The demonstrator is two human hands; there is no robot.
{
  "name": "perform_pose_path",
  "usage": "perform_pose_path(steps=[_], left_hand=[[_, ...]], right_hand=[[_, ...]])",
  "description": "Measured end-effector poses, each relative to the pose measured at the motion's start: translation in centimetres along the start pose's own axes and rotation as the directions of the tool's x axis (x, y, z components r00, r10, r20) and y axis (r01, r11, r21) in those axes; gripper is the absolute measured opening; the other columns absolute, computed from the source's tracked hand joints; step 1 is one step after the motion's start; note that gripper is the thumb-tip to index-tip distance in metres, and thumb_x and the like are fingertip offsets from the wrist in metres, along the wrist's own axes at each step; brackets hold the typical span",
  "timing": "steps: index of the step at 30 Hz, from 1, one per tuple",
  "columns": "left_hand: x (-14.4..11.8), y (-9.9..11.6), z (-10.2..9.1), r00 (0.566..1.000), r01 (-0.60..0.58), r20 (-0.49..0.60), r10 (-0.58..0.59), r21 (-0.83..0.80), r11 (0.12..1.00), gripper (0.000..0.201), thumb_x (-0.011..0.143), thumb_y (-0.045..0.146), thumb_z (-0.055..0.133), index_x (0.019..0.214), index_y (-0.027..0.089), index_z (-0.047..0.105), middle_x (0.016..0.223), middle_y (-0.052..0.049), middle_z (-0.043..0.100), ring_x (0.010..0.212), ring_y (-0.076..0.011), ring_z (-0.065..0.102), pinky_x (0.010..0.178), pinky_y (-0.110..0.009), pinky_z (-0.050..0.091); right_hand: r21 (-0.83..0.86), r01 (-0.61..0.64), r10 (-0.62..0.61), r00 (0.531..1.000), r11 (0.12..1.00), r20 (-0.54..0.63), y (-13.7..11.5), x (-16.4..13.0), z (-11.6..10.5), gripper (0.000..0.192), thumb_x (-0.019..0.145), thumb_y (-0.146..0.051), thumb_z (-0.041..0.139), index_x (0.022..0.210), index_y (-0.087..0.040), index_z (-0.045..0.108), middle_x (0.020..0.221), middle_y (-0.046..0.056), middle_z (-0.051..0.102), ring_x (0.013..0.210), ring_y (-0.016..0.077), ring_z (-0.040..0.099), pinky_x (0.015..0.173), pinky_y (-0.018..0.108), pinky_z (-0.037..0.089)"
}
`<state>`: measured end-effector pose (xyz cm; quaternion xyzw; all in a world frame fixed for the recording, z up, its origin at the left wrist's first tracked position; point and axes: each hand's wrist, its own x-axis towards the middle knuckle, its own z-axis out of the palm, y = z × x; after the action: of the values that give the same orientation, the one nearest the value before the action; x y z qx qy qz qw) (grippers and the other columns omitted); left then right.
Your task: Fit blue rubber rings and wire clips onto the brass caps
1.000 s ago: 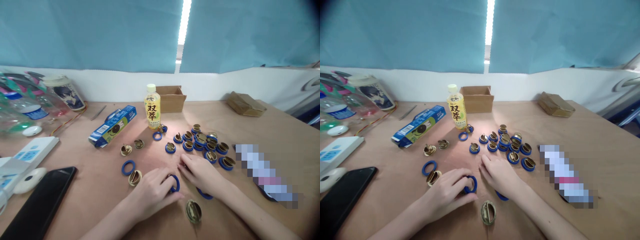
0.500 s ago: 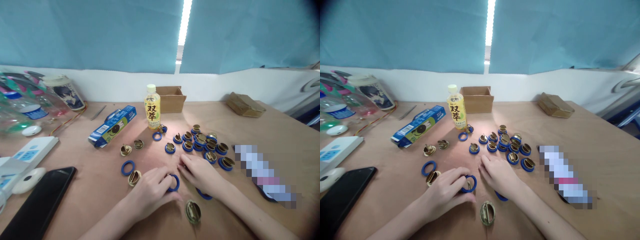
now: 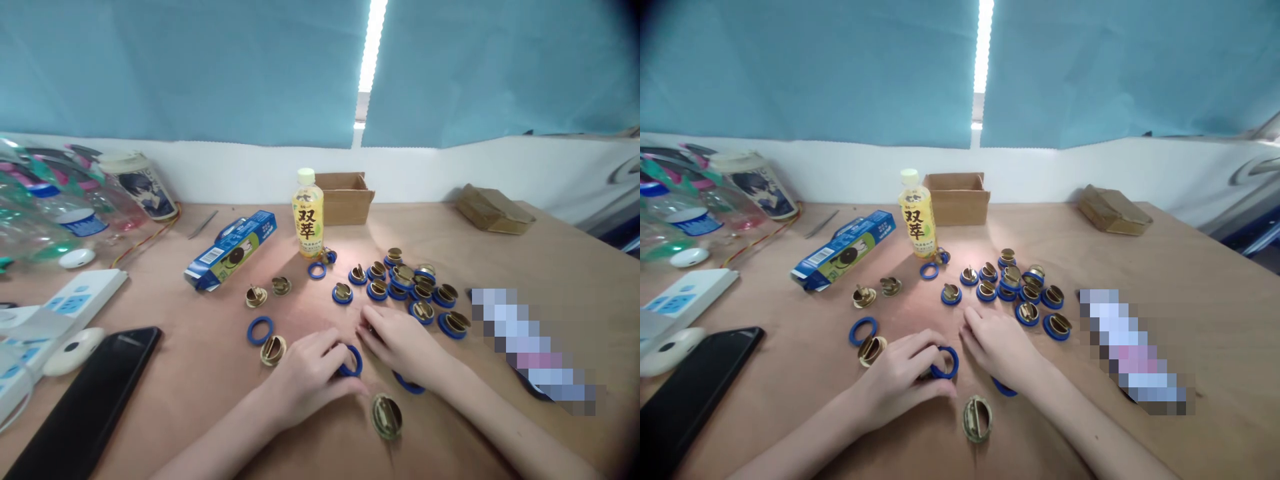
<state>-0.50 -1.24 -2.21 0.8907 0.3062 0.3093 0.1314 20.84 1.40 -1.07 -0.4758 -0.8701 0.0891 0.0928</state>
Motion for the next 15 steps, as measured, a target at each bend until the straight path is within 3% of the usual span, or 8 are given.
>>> perform_pose_path(steps=[6, 10, 15], left_hand=[[-0.1, 0.3, 0.6, 0.999, 0.021, -0.044, -0.022, -0.019, 1.000, 0.032, 0.095, 0.047, 0.061, 0.083, 0.017, 0.063, 0.089, -0.007, 0.071, 0.077, -0.0189, 0.069, 0.068, -0.029, 0.056], [-0.8, 0.4, 0.6, 0.997, 0.072, -0.030, -0.072, 0.008, 0.997, 0.022, 0.092, 0.040, 0.067, 0.087, 0.019, 0.063, 0.101, -0.008, 0.071, 0.088, -0.0225, 0.069, 0.077, -0.034, 0.057], [-2.1, 1.2, -1.1, 0.987, 0.149, 0.058, -0.149, 0.002, 0.989, 0.027, 0.088, 0.024, 0.069, 0.113, 0.020, 0.060, 0.117, -0.011, 0.066, 0.106, -0.0276, 0.064, 0.089, -0.040, 0.055]], right_hand=[[0.000, 0.010, -0.010, 0.999, 1.000, -0.033, 0.3, -0.1, 0.4, 0.016, 0.099, -0.024, 0.045, 0.084, -0.019, 0.050, 0.082, 0.006, 0.064, 0.073, 0.0208, 0.059, 0.062, 0.029, 0.036], [-0.022, 0.025, -0.026, 0.999, 0.999, -0.045, 0.3, -0.2, 0.5, 0.016, 0.100, -0.024, 0.046, 0.086, -0.019, 0.051, 0.083, 0.006, 0.064, 0.074, 0.0208, 0.060, 0.063, 0.029, 0.036], [-0.018, 0.031, -0.031, 0.999, 0.999, -0.021, 0.1, -0.3, 0.2, 0.015, 0.099, -0.024, 0.049, 0.086, -0.019, 0.050, 0.082, 0.005, 0.064, 0.073, 0.0207, 0.060, 0.062, 0.029, 0.036]])
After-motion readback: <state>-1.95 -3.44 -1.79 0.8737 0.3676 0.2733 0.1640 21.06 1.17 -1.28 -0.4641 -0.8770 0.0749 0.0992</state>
